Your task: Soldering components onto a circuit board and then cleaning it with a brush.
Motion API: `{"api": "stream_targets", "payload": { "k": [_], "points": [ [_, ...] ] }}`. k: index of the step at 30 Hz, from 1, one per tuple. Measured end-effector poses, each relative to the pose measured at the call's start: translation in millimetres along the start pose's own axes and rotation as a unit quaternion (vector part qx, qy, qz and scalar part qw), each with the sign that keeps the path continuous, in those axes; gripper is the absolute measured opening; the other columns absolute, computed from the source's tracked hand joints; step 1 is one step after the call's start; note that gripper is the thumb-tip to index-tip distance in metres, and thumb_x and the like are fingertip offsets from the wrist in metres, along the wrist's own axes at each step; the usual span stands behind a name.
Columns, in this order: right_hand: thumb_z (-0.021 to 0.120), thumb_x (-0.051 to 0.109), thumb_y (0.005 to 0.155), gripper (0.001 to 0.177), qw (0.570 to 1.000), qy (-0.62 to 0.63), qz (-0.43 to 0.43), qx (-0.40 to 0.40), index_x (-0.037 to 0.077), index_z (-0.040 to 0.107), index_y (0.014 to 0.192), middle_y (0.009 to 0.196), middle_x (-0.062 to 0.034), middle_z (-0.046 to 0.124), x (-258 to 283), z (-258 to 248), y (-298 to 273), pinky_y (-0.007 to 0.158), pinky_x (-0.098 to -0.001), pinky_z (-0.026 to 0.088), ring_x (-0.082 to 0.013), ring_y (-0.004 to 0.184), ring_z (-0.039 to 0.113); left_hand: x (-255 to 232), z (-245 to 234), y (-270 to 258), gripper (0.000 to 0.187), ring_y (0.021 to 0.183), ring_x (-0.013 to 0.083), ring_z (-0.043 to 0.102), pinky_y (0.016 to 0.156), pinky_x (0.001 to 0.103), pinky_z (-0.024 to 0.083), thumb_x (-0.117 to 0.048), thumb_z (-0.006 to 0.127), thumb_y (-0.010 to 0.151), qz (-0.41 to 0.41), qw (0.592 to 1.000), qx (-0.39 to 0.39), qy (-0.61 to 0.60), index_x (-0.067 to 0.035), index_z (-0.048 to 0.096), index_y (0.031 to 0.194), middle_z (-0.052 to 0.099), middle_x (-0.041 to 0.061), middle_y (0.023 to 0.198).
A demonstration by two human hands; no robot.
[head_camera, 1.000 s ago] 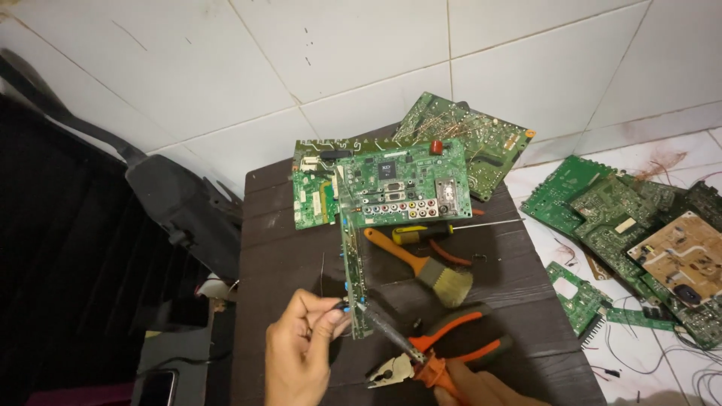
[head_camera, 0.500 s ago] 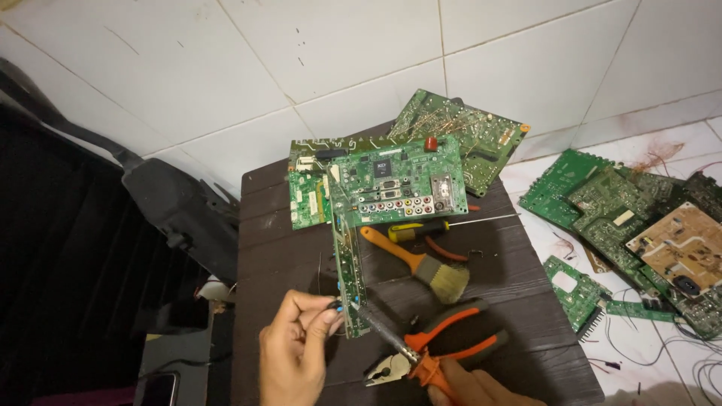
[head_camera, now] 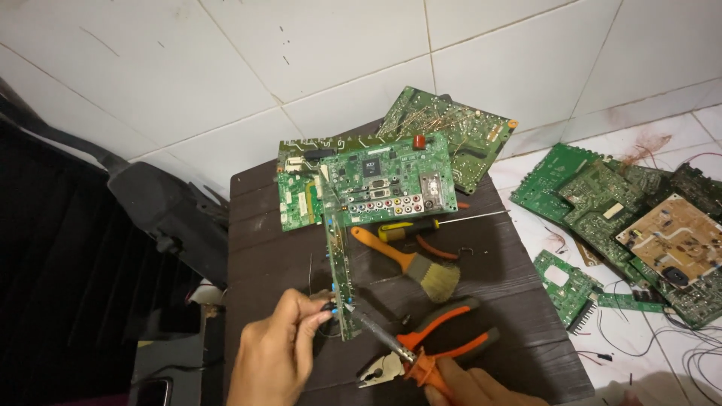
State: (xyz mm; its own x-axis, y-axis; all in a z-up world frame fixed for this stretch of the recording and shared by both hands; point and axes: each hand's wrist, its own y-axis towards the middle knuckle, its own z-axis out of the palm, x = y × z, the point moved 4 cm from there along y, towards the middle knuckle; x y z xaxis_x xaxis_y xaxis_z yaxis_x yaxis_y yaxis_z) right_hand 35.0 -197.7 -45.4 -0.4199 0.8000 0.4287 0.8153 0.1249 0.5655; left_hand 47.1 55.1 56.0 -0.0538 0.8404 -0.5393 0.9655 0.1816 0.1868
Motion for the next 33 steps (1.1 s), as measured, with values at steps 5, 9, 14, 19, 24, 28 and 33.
{"api": "stream_targets", "payload": {
  "k": [5,9,14,19,24,28,33],
  "points": [
    [0.070,0.049,0.077,0.024,0.998,-0.008,0.003,0.058,0.038,0.075,0.098,0.063,0.0099,0.065,-11,27,10,0.032,-0.0392,0.042,-0.0169,0.039,0.060,-6,0,-4,0.004,0.062,0.0089,0.083,0.055,0.026,0.058,-0.021,0.067,0.091,0.044,0.997,-0.057,-0.016,-0.020,0.071,0.089,0.087,-0.009,0.092],
    [0.046,0.077,0.081,0.050,0.718,-0.015,0.381,0.582,0.074,0.049,0.130,0.117,0.0116,0.063,-30,3,25,0.097,-0.0243,0.046,-0.0058,0.109,0.063,19,-6,-5,0.002,0.060,0.0014,0.065,0.057,0.019,0.046,-0.017,0.074,0.086,-0.030,0.986,-0.152,-0.063,-0.016,0.074,0.085,0.077,-0.005,0.066],
    [0.074,0.071,0.066,0.058,0.863,-0.066,0.328,0.379,0.073,0.061,0.123,0.117,0.0328,0.074,-62,-1,14,0.092,-0.0168,0.057,0.0084,0.113,0.073,39,6,-6,0.006,0.075,0.0060,0.074,0.066,0.019,0.051,-0.012,0.069,0.090,-0.056,0.972,-0.140,-0.182,-0.009,0.065,0.087,0.080,0.003,0.079],
    [0.072,0.047,0.077,0.045,0.982,-0.059,0.070,0.167,0.056,0.063,0.120,0.078,0.0185,0.066,-42,-34,56,0.046,-0.0357,0.061,-0.0097,0.042,0.065,56,8,-6,0.005,0.069,0.0087,0.065,0.062,0.021,0.046,-0.003,0.056,0.098,-0.053,0.933,-0.154,-0.320,-0.006,0.061,0.098,0.076,0.010,0.081],
    [0.071,0.036,0.087,0.026,0.964,-0.027,-0.227,0.135,0.031,0.068,0.112,0.074,0.0049,0.064,-39,-10,94,0.048,-0.0423,0.050,-0.0238,0.060,0.064,64,1,-14,0.002,0.067,0.0074,0.062,0.063,0.023,0.049,-0.006,0.060,0.099,-0.058,0.896,-0.183,-0.400,-0.007,0.059,0.099,0.073,0.006,0.077],
    [0.069,0.037,0.088,0.021,0.952,-0.028,-0.278,0.128,0.030,0.071,0.108,0.100,0.0040,0.066,-24,13,102,0.060,-0.0414,0.055,-0.0249,0.083,0.066,54,-11,-22,0.011,0.064,0.0053,0.059,0.059,0.020,0.041,-0.012,0.064,0.099,-0.009,0.856,-0.187,-0.481,-0.007,0.055,0.097,0.074,0.007,0.077],
    [0.072,0.041,0.086,0.035,0.956,0.062,-0.226,0.173,0.028,0.074,0.119,0.108,-0.0009,0.064,-29,30,108,0.073,-0.0441,0.054,-0.0303,0.085,0.066,41,-17,-29,0.012,0.062,0.0084,0.062,0.055,0.021,0.046,-0.006,0.065,0.095,0.012,0.816,-0.175,-0.551,-0.007,0.054,0.090,0.070,0.007,0.074]
  ]
}}
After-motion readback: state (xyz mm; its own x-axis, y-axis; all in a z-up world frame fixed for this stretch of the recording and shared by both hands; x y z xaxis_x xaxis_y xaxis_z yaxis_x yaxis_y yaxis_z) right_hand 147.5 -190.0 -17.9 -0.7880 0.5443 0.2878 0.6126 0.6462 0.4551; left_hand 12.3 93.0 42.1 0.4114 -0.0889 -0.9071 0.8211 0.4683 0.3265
